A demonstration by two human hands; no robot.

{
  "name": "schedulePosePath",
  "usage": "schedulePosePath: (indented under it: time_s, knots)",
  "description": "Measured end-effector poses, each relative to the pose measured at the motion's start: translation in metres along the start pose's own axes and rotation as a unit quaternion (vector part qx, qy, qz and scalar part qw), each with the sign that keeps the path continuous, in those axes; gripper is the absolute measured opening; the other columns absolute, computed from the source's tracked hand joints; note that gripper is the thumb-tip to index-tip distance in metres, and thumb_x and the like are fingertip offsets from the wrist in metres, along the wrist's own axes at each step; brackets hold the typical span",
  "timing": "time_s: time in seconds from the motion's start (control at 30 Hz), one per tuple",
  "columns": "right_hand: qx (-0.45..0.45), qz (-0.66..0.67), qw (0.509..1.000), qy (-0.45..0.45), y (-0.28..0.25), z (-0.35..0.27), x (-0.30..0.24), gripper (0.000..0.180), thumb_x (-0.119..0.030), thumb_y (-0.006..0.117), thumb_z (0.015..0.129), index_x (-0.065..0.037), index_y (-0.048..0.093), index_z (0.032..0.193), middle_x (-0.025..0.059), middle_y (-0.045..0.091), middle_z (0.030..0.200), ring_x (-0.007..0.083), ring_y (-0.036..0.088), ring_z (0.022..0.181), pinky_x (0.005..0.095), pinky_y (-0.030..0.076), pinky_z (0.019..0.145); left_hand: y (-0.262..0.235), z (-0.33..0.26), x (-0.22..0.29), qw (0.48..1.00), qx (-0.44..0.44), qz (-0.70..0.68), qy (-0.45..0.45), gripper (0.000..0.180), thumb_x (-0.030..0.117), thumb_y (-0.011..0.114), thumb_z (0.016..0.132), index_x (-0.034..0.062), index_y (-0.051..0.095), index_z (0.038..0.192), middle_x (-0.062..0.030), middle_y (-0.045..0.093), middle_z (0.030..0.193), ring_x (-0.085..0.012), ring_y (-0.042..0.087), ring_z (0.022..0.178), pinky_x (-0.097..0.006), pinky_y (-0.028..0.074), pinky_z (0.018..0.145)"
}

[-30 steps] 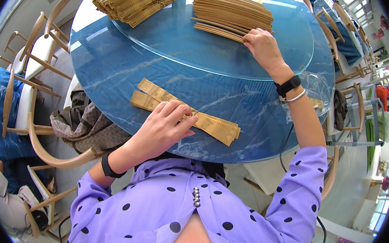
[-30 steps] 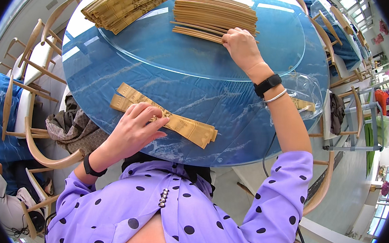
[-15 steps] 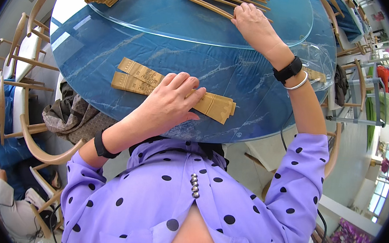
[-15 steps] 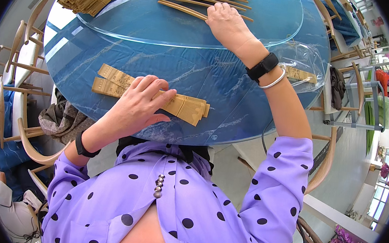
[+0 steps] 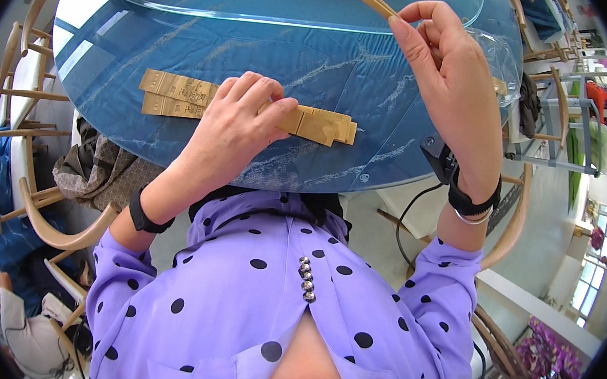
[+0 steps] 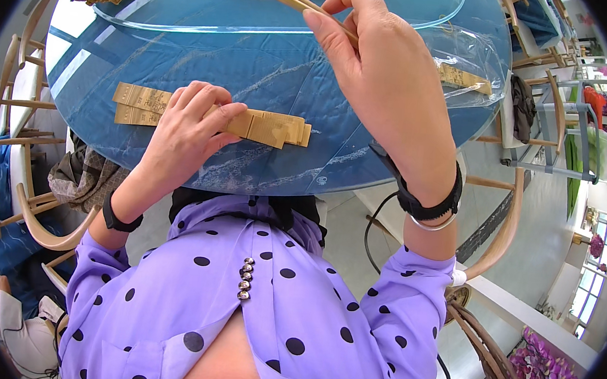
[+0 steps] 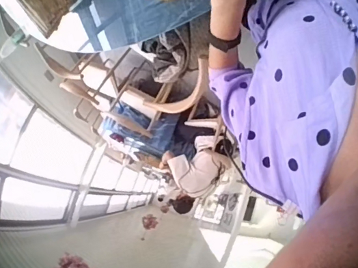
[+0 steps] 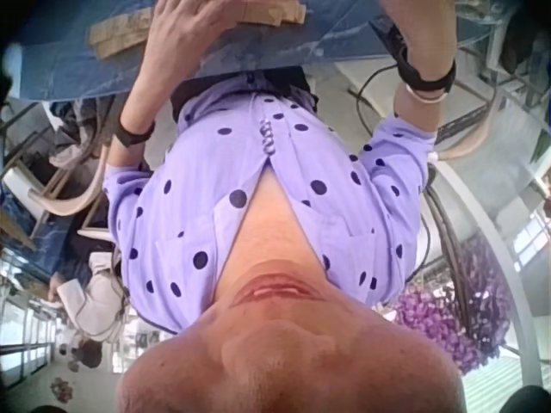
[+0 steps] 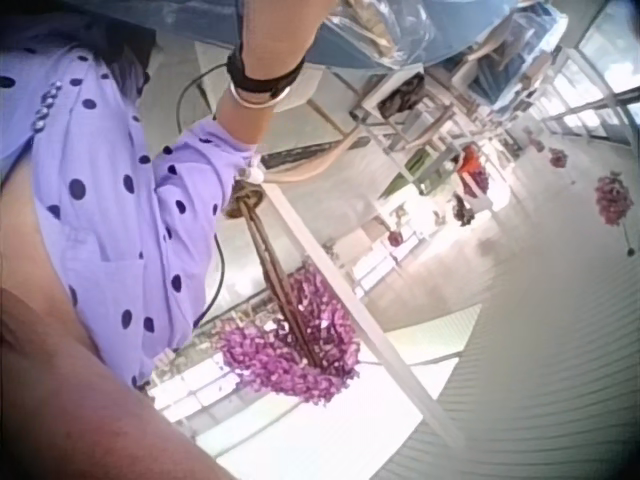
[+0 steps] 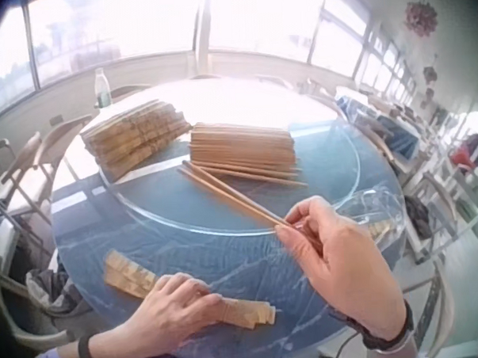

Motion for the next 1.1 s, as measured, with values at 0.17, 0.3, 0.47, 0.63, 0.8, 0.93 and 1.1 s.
schedulePosePath:
  time_s: [0.17, 0.3, 0.47, 0.63, 0.8, 0.93, 1.1]
  knots:
    - [-0.029, 0.175, 0.974, 0.142, 0.026, -0.048, 0.001, 0.036, -0.034, 0.073, 0.098, 0.001, 0.064, 0.100, 0.0018, 0.050, 0.061, 0.0106, 0.045, 0.055, 0.0282, 0.036, 0.052, -0.016, -0.006, -0.016, 0.997, 0.052, -0.038, -0.036, 0.028, 0.013, 0.078, 0.084, 0.0063, 0.068, 0.110, -0.0084, 0.057, 0.109, -0.0294, 0.057, 0.106, -0.043, 0.048, 0.091]
    - [-0.026, 0.212, 0.956, 0.204, 0.066, -0.078, 0.019, 0.034, -0.029, 0.077, 0.094, 0.001, 0.069, 0.105, 0.0036, 0.055, 0.069, 0.0128, 0.049, 0.058, 0.0299, 0.040, 0.055, -0.010, -0.006, -0.022, 0.996, 0.051, -0.056, -0.047, 0.028, 0.017, 0.079, 0.084, 0.0090, 0.068, 0.108, -0.0074, 0.058, 0.110, -0.0312, 0.056, 0.107, -0.044, 0.047, 0.093]
    - [-0.041, 0.121, 0.979, 0.160, 0.087, -0.092, 0.012, 0.033, -0.020, 0.082, 0.086, -0.002, 0.070, 0.111, 0.0059, 0.060, 0.077, 0.0190, 0.055, 0.064, 0.0336, 0.046, 0.060, -0.023, -0.019, -0.004, 0.996, 0.088, -0.004, 0.000, 0.028, 0.025, 0.080, 0.082, 0.0089, 0.066, 0.099, -0.0063, 0.057, 0.105, -0.0274, 0.055, 0.100, -0.041, 0.045, 0.086]
    - [-0.015, 0.054, 0.994, 0.092, 0.106, -0.095, 0.000, 0.031, -0.014, 0.082, 0.082, -0.005, 0.071, 0.110, 0.0103, 0.064, 0.085, 0.0258, 0.060, 0.071, 0.0377, 0.049, 0.065, -0.002, -0.023, 0.001, 0.999, 0.040, 0.008, 0.003, 0.034, 0.026, 0.081, 0.079, 0.0072, 0.062, 0.100, -0.0070, 0.056, 0.105, -0.0252, 0.054, 0.098, -0.040, 0.046, 0.086]
    - [-0.078, 0.138, 0.980, 0.119, 0.106, -0.093, 0.000, 0.017, -0.012, 0.079, 0.086, -0.003, 0.072, 0.098, 0.0097, 0.066, 0.086, 0.0252, 0.062, 0.070, 0.0375, 0.048, 0.064, -0.003, -0.027, -0.004, 0.999, 0.033, 0.018, 0.005, 0.043, 0.022, 0.081, 0.080, 0.0067, 0.061, 0.115, -0.0081, 0.060, 0.106, -0.0296, 0.058, 0.100, -0.044, 0.048, 0.090]
    - [-0.114, 0.362, 0.907, 0.182, 0.108, -0.100, -0.005, 0.016, -0.015, 0.078, 0.092, 0.000, 0.072, 0.095, -0.0008, 0.057, 0.074, 0.0100, 0.050, 0.064, 0.0280, 0.039, 0.058, -0.031, -0.024, 0.033, 0.996, 0.086, 0.005, 0.014, 0.044, 0.028, 0.079, 0.084, 0.0050, 0.060, 0.116, -0.0083, 0.061, 0.106, -0.0292, 0.060, 0.100, -0.044, 0.047, 0.093]
    - [-0.157, 0.471, 0.846, 0.195, 0.108, -0.102, -0.011, 0.021, -0.019, 0.077, 0.096, 0.000, 0.072, 0.103, -0.0078, 0.052, 0.073, 0.0009, 0.041, 0.066, 0.0207, 0.031, 0.057, -0.029, -0.016, 0.029, 0.996, 0.012, -0.092, 0.010, 0.027, 0.023, 0.072, 0.090, 0.0047, 0.055, 0.101, -0.0099, 0.055, 0.088, -0.0288, 0.060, 0.084, -0.040, 0.050, 0.075]
Point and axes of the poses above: each hand's wrist, its own z-axis towards the middle knuckle, its own y-axis out of the palm, x = y × z, the point moved 9 cm from there along z, towards the middle knuckle
